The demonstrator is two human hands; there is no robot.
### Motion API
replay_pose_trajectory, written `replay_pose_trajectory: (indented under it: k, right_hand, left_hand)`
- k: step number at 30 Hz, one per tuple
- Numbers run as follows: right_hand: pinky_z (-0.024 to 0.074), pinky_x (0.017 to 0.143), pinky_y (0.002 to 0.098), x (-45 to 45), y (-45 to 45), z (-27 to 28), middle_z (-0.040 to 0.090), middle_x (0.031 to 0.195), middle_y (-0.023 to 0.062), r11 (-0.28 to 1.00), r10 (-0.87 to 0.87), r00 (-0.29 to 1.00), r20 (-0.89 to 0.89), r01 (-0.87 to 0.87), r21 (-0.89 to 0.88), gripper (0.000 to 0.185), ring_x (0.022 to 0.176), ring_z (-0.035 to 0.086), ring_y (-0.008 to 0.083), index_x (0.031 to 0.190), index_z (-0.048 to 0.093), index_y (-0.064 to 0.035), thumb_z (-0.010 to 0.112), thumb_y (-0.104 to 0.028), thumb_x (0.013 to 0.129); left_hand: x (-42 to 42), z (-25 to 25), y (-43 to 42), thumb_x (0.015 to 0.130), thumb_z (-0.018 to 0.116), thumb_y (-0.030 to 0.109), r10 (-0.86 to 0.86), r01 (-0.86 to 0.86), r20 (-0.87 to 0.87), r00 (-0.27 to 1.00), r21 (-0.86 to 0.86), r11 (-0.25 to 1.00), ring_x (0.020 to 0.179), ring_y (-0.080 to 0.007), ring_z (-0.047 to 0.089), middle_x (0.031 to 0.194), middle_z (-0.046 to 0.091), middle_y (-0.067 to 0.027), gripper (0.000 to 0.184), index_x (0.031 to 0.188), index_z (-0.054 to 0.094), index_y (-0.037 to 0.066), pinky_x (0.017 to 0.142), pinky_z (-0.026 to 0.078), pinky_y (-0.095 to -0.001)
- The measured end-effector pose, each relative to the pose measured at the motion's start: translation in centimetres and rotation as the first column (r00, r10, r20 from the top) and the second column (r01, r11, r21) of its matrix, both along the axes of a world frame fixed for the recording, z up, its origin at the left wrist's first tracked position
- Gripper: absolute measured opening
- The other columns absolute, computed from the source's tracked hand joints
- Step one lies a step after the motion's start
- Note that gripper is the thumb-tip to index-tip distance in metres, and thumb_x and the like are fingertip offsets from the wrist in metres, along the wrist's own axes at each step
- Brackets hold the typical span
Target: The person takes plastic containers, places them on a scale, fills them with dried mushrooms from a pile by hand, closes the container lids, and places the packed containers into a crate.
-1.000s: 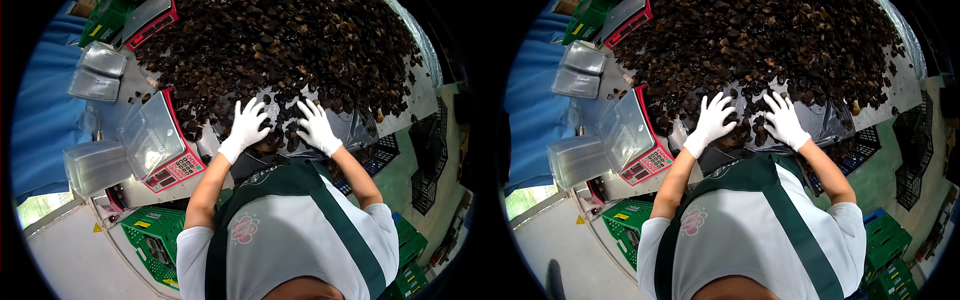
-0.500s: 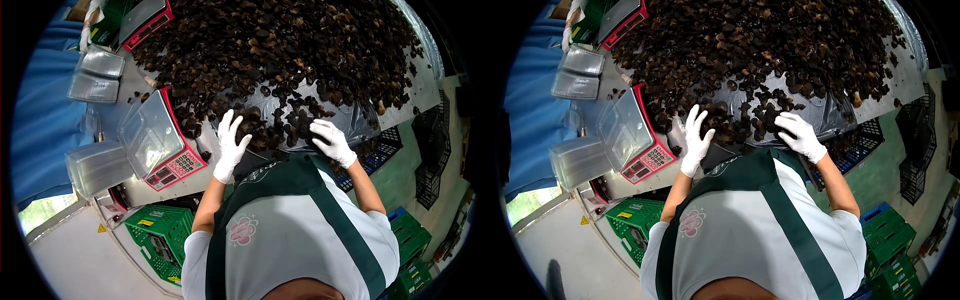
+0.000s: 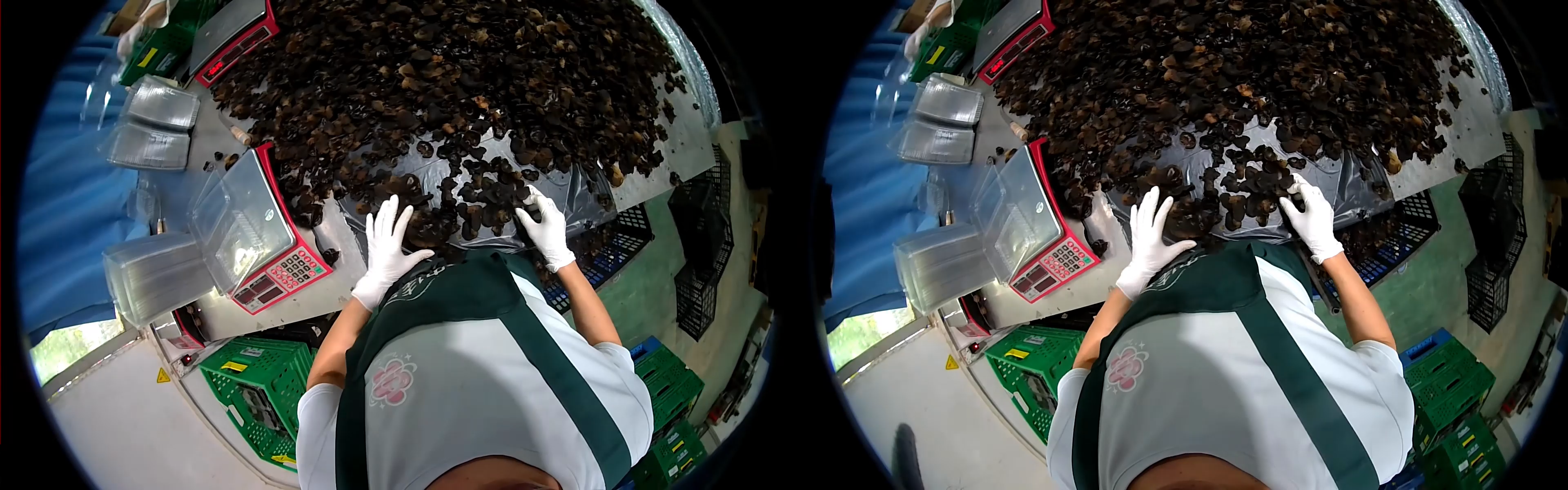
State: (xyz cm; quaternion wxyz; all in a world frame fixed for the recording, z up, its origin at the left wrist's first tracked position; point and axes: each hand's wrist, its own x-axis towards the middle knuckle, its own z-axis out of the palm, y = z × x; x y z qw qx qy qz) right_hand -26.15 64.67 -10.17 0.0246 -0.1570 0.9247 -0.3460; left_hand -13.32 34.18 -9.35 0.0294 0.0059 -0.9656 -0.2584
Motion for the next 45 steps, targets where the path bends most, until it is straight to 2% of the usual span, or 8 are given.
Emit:
replay_pose_trajectory:
  k: [5, 9, 14, 20, 27, 31, 39, 45]
  right_hand:
    - [0.0516, 0.073, 0.0305, 0.5, -3.1, 0.1, 0.064, 0.095, 0.0104, 0.995, 0.011, 0.978, 0.206, 0.009, -0.095, 0.069, 0.077, 0.062, 0.0194, 0.132, 0.047, -0.0075, 0.079, -0.019, 0.072]
    - [0.0514, 0.074, 0.0322, -0.8, -6.8, -3.1, 0.064, 0.104, 0.0145, 0.988, 0.083, 0.993, -0.078, -0.092, -0.123, 0.063, 0.079, 0.063, 0.0242, 0.128, 0.051, -0.007, 0.075, -0.027, 0.074]
    - [0.044, 0.062, 0.0233, -4.7, -9.5, -0.2, 0.059, 0.071, 0.0004, 0.878, -0.044, 0.987, 0.152, 0.111, -0.466, 0.028, 0.064, 0.049, 0.0072, 0.093, 0.065, -0.0027, 0.074, -0.024, 0.077]
    - [0.0493, 0.07, 0.0262, -8.4, -7.9, 0.8, 0.065, 0.09, 0.0062, 0.951, -0.158, 0.98, 0.119, 0.183, -0.249, 0.062, 0.068, 0.056, 0.0122, 0.126, 0.052, -0.0047, 0.076, -0.031, 0.076]
    - [0.0501, 0.085, 0.0345, -9.2, -9.7, 1.5, 0.063, 0.113, 0.0143, 0.999, -0.045, 0.994, -0.103, 0.043, -0.023, 0.053, 0.095, 0.062, 0.0264, 0.125, 0.055, -0.0099, 0.071, -0.026, 0.078]
    - [0.0385, 0.099, 0.0509, -5.6, -13.4, 1.5, 0.033, 0.144, 0.0235, 0.955, 0.139, 0.971, -0.193, -0.08, 0.285, 0.058, 0.128, 0.037, 0.0426, 0.121, 0.058, -0.0095, 0.075, -0.036, 0.072]
    - [0.0374, 0.099, 0.0481, 1.2, -9.9, 2.2, 0.05, 0.131, 0.0157, 0.759, 0.651, 0.753, -0.097, -0.645, 0.09, 0.031, 0.126, 0.041, 0.0352, 0.096, 0.067, -0.0086, 0.073, -0.026, 0.071]
    - [0.0475, 0.091, 0.0362, 0.7, -3.8, 5.0, 0.048, 0.136, 0.0116, 0.952, 0.26, 0.963, 0.068, -0.267, 0.151, 0.064, 0.11, 0.054, 0.0298, 0.125, 0.052, -0.0116, 0.078, -0.023, 0.068]
  left_hand:
    - [-3.9, -0.4, 1.6, 0.057, 0.079, 0.022, -0.02, 0.011, -0.159, 0.987, -0.06, 0.998, 0.127, -0.0314, 0.04, 0.145, 0.035, -0.0145, 0.088, 0.136, 0.043, 0.013, 0.102, 0.029, -0.0507]
    - [-8.3, -2.1, 0.7, 0.06, 0.074, 0.017, 0.011, -0.015, -0.253, 0.967, -0.017, 1.0, 0.094, -0.0243, 0.06, 0.124, 0.058, -0.0061, 0.074, 0.131, 0.051, 0.013, 0.076, 0.051, -0.035]
    - [-11.3, -0.4, -1.1, 0.075, 0.069, 0.023, 0.364, -0.319, -0.072, 0.929, 0.344, 0.883, 0.088, -0.0247, 0.067, 0.101, 0.068, -0.0092, 0.047, 0.12, 0.06, 0.017, 0.076, 0.053, -0.0329]
    - [-9.7, 0.8, -4.4, 0.084, 0.066, 0.016, 0.485, -0.39, -0.034, 0.874, 0.547, 0.741, 0.074, -0.0097, 0.064, 0.08, 0.07, -0.005, 0.022, 0.104, 0.069, 0.007, 0.072, 0.05, -0.0244]
    - [-7.1, -0.7, -4.8, 0.083, 0.069, 0.025, 0.585, -0.538, 0.106, 0.804, 0.548, 0.641, 0.091, -0.0167, 0.063, 0.104, 0.067, -0.0108, 0.039, 0.115, 0.062, 0.003, 0.083, 0.048, -0.0279]
    - [-6.6, -0.8, -2.5, 0.075, 0.07, 0.031, 0.359, -0.349, -0.07, 0.931, 0.126, 0.929, 0.12, -0.0381, 0.043, 0.145, 0.035, -0.0193, 0.065, 0.134, 0.048, 0.012, 0.099, 0.039, -0.0462]
    - [-2.0, 0.4, 0.4, 0.07, 0.073, 0.029, -0.218, 0.212, -0.073, 0.973, -0.08, 0.974, 0.123, -0.0338, 0.042, 0.141, 0.043, -0.0088, 0.05, 0.115, 0.06, 0.014, 0.1, 0.035, -0.0446]
    - [0.2, 0.5, -0.9, 0.057, 0.085, 0.032, -0.099, 0.093, -0.116, 0.988, -0.052, 0.994, 0.136, -0.0416, 0.026, 0.147, 0.031, -0.0186, 0.088, 0.134, 0.047, 0.009, 0.107, 0.026, -0.0518]
